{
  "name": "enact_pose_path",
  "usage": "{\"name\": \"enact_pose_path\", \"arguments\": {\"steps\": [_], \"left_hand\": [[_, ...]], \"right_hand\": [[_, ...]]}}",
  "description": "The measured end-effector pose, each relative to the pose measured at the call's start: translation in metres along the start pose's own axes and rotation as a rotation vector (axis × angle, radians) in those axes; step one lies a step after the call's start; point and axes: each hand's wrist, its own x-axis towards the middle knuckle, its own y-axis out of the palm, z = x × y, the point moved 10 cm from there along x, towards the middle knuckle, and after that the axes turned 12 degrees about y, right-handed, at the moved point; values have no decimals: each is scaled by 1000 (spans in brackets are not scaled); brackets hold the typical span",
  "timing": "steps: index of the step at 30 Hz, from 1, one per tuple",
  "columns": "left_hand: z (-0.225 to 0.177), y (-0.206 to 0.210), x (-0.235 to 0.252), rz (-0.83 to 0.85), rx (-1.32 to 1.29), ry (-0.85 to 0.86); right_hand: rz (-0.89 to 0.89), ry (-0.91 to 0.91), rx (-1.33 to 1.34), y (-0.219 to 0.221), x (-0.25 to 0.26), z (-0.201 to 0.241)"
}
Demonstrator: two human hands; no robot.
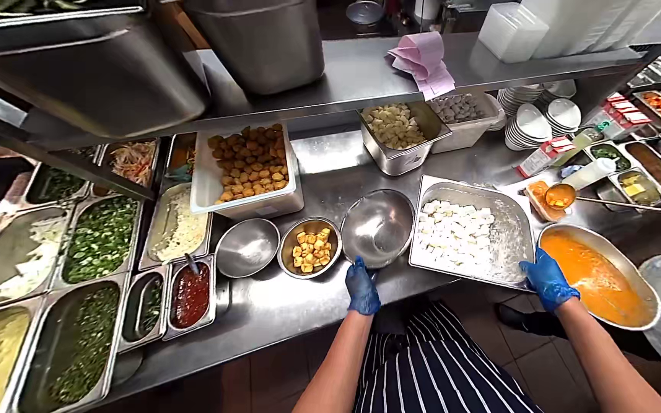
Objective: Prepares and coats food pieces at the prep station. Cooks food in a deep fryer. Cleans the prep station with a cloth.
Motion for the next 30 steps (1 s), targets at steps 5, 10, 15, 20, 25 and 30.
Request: {"name": "enact_pose_path", "arguments": {"steps": [5, 10, 15, 20, 25, 30], "left_hand": [[-7, 64, 22, 164, -24, -99], [-50, 51, -36, 656, 449, -10], [-95, -12, -39, 406, 698, 220], [-106, 9, -114, 339, 912, 489], [-105, -18, -78, 391, 893, 315], [-75, -17, -88, 355, 838, 252]], "right_hand": [[82, -68, 5, -5, -2, -9], [215, -158, -147, 18, -47, 21], [596, -145, -122, 86, -76, 39], [355, -146, -7, 75, -19, 47], [416, -193, 70, 95, -60, 53], [304, -177, 32, 70, -47, 56]]}}
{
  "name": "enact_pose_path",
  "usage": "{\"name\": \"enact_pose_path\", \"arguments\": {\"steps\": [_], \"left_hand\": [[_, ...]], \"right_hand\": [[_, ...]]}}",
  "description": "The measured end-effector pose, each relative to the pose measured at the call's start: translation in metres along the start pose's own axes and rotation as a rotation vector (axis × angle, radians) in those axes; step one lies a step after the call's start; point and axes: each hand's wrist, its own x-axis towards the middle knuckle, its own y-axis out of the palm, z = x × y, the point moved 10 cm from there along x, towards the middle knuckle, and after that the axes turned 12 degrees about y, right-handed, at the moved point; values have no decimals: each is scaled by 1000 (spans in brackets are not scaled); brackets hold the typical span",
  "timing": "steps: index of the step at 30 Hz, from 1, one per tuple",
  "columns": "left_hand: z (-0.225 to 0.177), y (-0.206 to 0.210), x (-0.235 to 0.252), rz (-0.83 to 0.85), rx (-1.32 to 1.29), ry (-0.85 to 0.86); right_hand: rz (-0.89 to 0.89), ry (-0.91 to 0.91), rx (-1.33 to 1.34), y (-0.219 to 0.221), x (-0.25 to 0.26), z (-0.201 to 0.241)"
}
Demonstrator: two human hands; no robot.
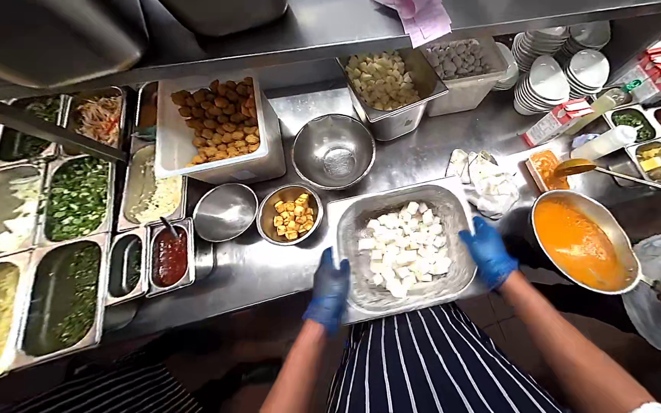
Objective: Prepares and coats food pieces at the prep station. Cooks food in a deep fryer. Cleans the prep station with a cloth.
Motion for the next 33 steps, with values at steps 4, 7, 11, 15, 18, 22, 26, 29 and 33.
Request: {"name": "enact_pose_path", "arguments": {"steps": [4, 7, 11, 15, 18, 22, 26, 29, 33], "left_hand": [[5, -19, 5, -8, 108, -10], [-47, -28, -1, -185, 354, 296], [-70, 33, 20, 129, 384, 289], [-10, 85, 72, 279, 323, -221], [12, 101, 90, 291, 306, -313], [23, 108, 92, 187, 165, -333], [22, 119, 85, 476, 330, -284], [21, 123, 76, 610, 406, -288], [11, 114, 65, 664, 425, -318]], "right_hand": [[-79, -39, -120, 13, -3, 9], [-340, -395, -433, -6, -29, 66], [25, -365, -638, 56, -37, 90], [287, 133, -719, 109, 35, 64], [272, 191, -634, 135, 66, 62], [505, 48, -645, 182, 72, 49], [794, -87, -823, 198, 37, 54], [743, -63, -973, 184, 41, 39], [735, 36, -933, 177, 41, 24]]}}
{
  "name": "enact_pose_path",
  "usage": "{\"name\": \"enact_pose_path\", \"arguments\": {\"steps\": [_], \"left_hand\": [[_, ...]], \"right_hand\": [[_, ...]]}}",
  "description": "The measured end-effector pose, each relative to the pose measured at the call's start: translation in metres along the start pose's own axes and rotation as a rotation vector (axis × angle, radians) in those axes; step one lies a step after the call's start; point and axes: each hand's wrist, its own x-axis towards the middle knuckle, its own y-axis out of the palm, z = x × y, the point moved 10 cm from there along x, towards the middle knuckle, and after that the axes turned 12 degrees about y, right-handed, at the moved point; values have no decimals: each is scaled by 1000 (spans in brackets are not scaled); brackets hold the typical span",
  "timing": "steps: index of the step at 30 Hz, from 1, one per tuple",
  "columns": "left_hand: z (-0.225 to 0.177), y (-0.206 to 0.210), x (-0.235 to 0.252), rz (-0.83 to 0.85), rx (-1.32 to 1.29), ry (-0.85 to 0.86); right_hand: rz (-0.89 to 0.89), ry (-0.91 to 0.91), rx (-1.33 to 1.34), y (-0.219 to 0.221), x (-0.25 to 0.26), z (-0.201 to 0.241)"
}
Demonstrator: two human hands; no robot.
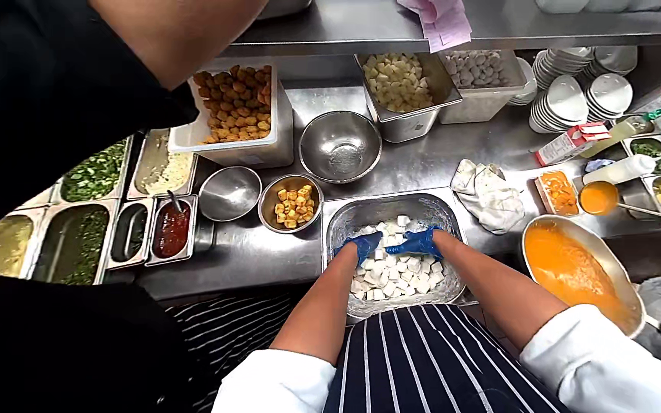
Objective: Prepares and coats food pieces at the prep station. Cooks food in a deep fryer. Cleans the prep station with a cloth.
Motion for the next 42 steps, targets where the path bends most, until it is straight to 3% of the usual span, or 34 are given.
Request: {"name": "enact_pose_path", "arguments": {"steps": [4, 7, 12, 18, 22, 30, 37, 42], "left_hand": [[5, 7, -5, -33, -173, -47], [1, 10, -1, -18, -226, -34], [0, 11, -13, -11, -224, -126], [6, 35, -12, -56, -402, -191], [6, 43, -21, -118, -564, -170], [9, 12, 1, -490, -892, -159], [-20, -51, -11, -762, -969, 129], [-46, -91, -31, -858, -1036, 311]], "right_hand": [[35, -55, -22, 12, -4, 11], [164, -56, -26, 7, -21, 19], [72, -136, -279, 5, -15, 24], [160, -173, -102, 14, -12, 13], [291, -205, 214, 23, -27, 19], [57, -324, 374, -7, -10, 53], [-137, -476, 395, -65, -37, 77], [-272, -549, 401, -108, -76, 90]]}}
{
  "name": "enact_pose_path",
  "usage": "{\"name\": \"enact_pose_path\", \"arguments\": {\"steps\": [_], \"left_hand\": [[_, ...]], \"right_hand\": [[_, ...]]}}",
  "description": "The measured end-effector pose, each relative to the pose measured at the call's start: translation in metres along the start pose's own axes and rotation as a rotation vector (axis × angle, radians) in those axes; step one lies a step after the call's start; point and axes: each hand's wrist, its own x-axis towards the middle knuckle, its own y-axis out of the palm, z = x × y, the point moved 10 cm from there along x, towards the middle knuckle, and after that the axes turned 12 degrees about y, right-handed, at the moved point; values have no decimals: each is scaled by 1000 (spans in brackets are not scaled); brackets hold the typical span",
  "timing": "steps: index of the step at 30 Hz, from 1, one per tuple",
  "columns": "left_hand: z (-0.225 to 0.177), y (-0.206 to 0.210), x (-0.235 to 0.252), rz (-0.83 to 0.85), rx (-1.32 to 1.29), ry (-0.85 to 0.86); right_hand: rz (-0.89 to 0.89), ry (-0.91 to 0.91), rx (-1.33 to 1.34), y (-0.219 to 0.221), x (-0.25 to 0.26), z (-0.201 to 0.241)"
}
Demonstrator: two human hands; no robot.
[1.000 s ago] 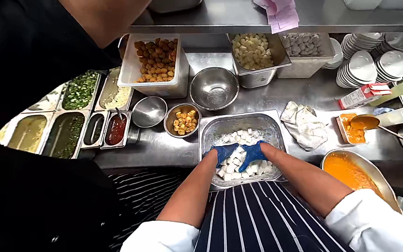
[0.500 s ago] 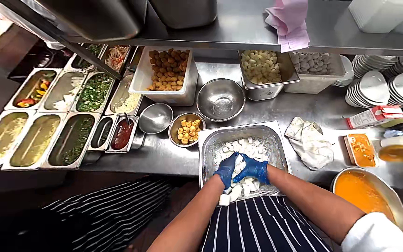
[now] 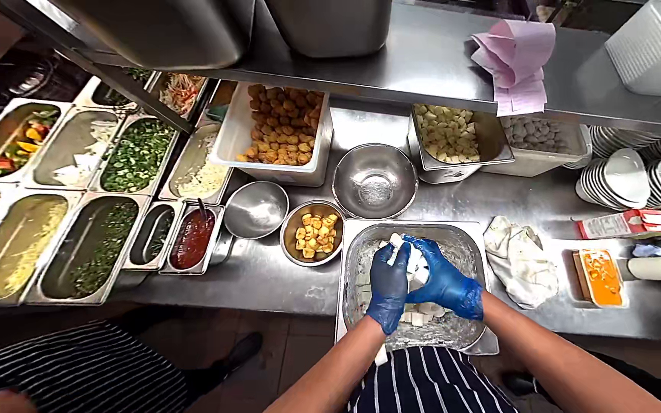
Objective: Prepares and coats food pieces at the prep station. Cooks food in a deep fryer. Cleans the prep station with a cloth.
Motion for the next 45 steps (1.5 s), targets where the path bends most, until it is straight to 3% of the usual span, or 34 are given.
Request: {"name": "enact_pose_path", "arguments": {"steps": [5, 8, 12, 17, 21, 24, 26, 28, 30, 33, 35, 39, 45], "left_hand": [[-79, 0, 8, -26, -32, 185], [-107, 7, 52, 22, -26, 181], [-111, 18, 139, 62, -48, 9], [-69, 3, 195, 135, 8, -355], [-94, -13, 176, 133, 42, -302], [-107, -2, 120, 377, 90, -210], [-74, 14, 77, 647, 257, -213], [-20, 22, 64, 812, 659, -149], [25, 25, 62, 805, 984, -173], [67, 24, 62, 699, 1161, -310], [78, 25, 58, 722, 1192, -331], [82, 31, 32, 1045, 1183, -321], [71, 24, 19, 1123, 1205, -305]], "right_hand": [[-112, -112, -81, -49, -22, 70], [-116, -229, -75, -77, 9, 112], [-8, -217, 29, -90, 100, 138], [189, 43, 245, -69, 184, 120], [-23, 100, 99, -88, 188, 115], [-196, 7, -114, -110, 118, 129], [-3, 5, -276, -81, 64, 108], [199, 128, -608, -43, 43, 56], [232, 350, -761, -26, 51, -5], [123, 468, -593, -10, 82, -69], [153, 483, -553, 10, 86, -87], [377, 463, -599, 37, 65, -94], [526, 446, -679, 59, 44, -106]]}}
